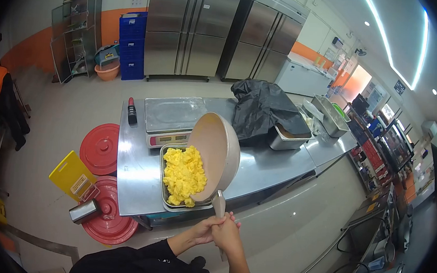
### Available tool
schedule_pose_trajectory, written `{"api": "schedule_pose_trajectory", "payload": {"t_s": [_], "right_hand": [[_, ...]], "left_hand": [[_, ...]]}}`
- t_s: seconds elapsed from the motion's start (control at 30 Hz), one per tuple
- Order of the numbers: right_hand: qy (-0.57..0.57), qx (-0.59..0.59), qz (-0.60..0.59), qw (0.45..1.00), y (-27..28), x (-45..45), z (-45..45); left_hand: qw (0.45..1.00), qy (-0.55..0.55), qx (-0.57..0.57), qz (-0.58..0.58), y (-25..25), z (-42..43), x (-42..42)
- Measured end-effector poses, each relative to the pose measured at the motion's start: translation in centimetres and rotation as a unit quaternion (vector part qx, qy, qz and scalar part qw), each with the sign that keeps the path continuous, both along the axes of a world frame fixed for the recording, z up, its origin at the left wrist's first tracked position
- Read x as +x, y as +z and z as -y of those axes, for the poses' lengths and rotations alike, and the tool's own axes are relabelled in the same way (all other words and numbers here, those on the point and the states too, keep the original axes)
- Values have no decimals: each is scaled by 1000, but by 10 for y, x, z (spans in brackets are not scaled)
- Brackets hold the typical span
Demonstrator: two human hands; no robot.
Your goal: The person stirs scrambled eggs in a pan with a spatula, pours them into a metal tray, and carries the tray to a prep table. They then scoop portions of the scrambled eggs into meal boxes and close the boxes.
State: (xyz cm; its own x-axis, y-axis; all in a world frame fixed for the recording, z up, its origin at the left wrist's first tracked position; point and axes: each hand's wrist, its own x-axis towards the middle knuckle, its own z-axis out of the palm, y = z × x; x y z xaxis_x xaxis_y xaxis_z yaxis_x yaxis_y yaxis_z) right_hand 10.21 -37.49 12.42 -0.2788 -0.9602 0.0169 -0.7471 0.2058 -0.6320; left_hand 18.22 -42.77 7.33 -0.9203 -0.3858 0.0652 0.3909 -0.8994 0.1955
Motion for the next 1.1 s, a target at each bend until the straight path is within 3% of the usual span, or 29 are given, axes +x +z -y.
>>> {"api": "schedule_pose_trajectory", "payload": {"t_s": [0.2,0.4,0.5,0.67,0.8,0.9,1.0,1.1], "right_hand": [[-11,-1,55,998,31,3,-4],[-36,-69,-10,997,18,-3,-7],[-40,-9,56,998,23,-3,-4],[-28,-72,-32,997,-14,-14,3],[-19,-100,-36,994,4,-7,2],[-10,-71,-13,997,7,-5,6],[-38,46,73,996,39,8,2],[-17,61,0,998,52,18,1]], "left_hand": [[1000,-22,-9,-15,8,1,-8],[999,-27,-34,-24,16,-1,-12],[999,-23,-38,-21,19,2,-10],[999,-15,-35,-12,24,6,-6],[999,-14,-38,-14,30,6,-4],[999,-13,-40,-3,34,7,1],[999,-12,-44,2,35,7,3],[999,-8,-32,-12,19,6,4]]}}
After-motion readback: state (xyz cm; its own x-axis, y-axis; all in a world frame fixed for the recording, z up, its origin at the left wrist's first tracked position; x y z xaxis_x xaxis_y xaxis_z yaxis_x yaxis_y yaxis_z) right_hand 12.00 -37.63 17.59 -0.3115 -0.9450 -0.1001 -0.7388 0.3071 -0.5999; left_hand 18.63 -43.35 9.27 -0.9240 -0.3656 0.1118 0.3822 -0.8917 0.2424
